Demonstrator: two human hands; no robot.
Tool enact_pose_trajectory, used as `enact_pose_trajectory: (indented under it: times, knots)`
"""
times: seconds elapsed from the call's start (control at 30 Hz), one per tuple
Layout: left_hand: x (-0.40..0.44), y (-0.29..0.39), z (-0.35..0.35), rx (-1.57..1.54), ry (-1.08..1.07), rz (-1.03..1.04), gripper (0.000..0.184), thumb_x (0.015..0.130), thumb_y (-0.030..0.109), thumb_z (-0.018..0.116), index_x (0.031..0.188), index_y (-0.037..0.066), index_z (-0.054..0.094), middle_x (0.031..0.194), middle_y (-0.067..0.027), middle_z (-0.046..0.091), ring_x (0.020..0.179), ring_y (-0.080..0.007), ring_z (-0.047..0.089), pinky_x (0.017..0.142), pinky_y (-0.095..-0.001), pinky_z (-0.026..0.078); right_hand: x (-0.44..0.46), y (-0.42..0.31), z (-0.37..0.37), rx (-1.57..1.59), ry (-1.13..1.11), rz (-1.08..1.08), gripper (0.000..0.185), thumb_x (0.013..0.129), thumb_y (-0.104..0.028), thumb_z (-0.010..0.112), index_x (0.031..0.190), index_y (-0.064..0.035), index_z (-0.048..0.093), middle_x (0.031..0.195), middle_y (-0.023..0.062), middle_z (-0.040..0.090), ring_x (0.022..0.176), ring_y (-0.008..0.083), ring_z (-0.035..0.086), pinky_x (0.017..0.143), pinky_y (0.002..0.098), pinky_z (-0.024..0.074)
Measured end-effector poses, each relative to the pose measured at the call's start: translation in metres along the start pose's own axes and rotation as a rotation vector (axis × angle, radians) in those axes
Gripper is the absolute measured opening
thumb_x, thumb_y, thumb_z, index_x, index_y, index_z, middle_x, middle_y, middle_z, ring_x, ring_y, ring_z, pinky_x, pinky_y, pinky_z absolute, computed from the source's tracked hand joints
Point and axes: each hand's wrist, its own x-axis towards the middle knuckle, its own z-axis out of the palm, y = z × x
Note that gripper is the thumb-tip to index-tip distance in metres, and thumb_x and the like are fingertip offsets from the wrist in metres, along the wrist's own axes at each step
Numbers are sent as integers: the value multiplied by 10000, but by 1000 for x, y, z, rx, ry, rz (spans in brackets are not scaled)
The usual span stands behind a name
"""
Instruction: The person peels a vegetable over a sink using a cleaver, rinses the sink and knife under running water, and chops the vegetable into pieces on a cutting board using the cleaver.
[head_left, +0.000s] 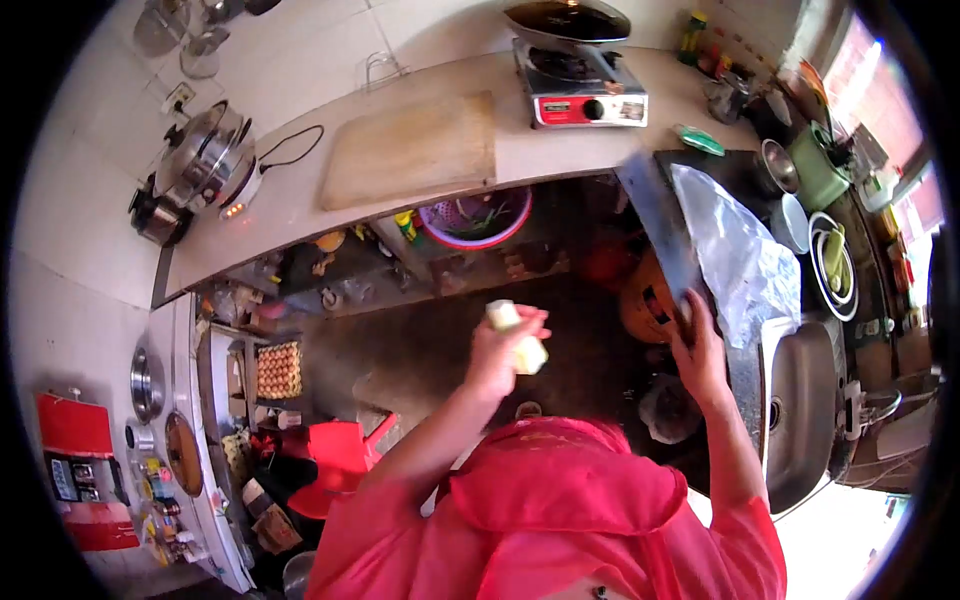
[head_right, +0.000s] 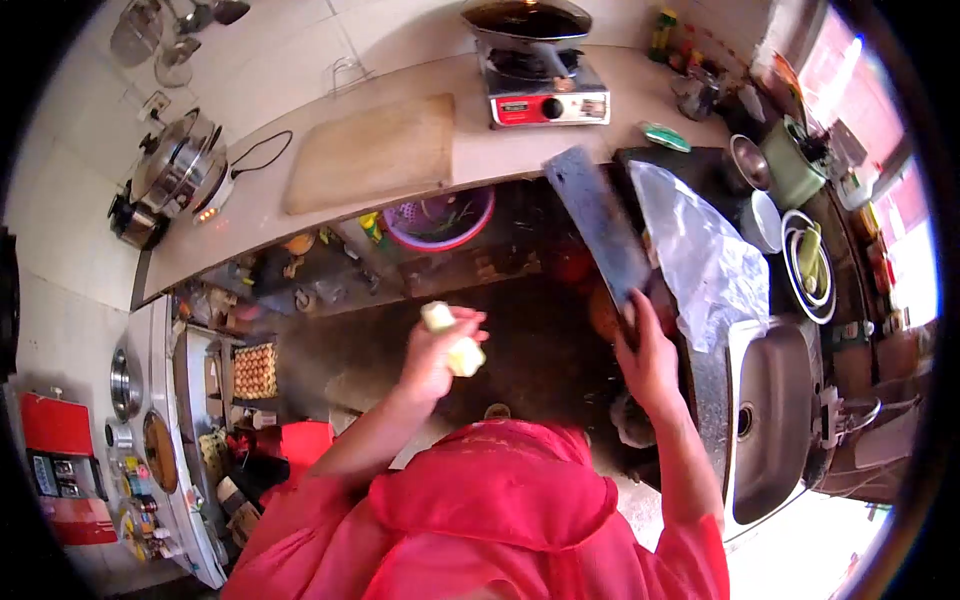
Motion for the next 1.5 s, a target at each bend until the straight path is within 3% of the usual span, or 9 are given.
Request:
enact_pose_trajectory:
  times: [0.5,0.7,0.8,0.93,1.07,1.13,1.23,1.33,1.5]
  knots:
    - [-3,89,-216,-291,688,256,147,867,133,609,1000,93,562,941,-54,617,817,-183,590,708,-327,506,340,-104,347,-239,-417,-251,360,860,-225,462,1206,-130,492,1133,191,592,1048,331,585,862,464,471]
    - [43,130,-228,-296,617,206,164,873,120,600,1027,83,554,999,-62,597,879,-191,560,764,-324,484,337,-74,249,-327,-17,-541,507,809,-255,619,1271,-97,486,1291,118,475,1212,281,424,992,451,327]
    - [59,124,-237,-251,569,206,179,873,122,603,1043,83,562,1017,-64,602,866,-191,559,755,-326,477,275,-38,113,-789,164,-118,502,762,-316,669,1214,-137,546,1353,139,386,1246,326,339,1012,501,289]
    - [89,119,-213,-207,402,97,201,856,116,624,1044,80,561,1020,-71,606,877,-194,564,768,-339,479,176,35,-19,-1156,-49,521,1100,607,-410,805,1470,-276,136,1510,163,132,1390,370,120,1037,668,83]
    - [111,122,-159,-98,260,10,247,838,108,640,1062,66,544,1007,-100,614,846,-220,600,752,-355,500,113,141,-49,-1001,32,785,1075,699,-240,736,1468,-309,-12,1456,226,270,1307,386,344,1028,669,133]
    - [112,119,-134,-37,160,13,257,835,104,640,1064,48,538,1009,-119,614,822,-226,609,743,-364,510,97,147,-53,-718,290,959,704,799,-114,501,1440,-245,240,1303,175,499,1168,376,502,989,550,316]
    - [103,101,-99,18,-75,-80,326,819,101,640,1112,12,527,1078,-155,598,805,-221,618,756,-364,522,85,112,-33,-1035,381,378,296,770,-108,521,1050,-134,616,1015,91,611,937,278,598,846,484,410]
    - [84,75,-55,36,-463,-311,569,808,123,643,1318,25,408,1375,-120,409,980,-310,615,768,-369,532,89,40,51,-1186,191,170,217,811,-90,500,956,-157,648,995,65,597,959,265,560,904,453,371]
    - [89,24,-47,-124,-494,-568,654,849,147,610,1421,150,293,1346,-66,405,1161,-307,503,805,-404,518,61,-55,157,-241,-12,-257,172,620,-128,688,790,-120,664,1268,106,437,1216,300,387,1024,590,222]
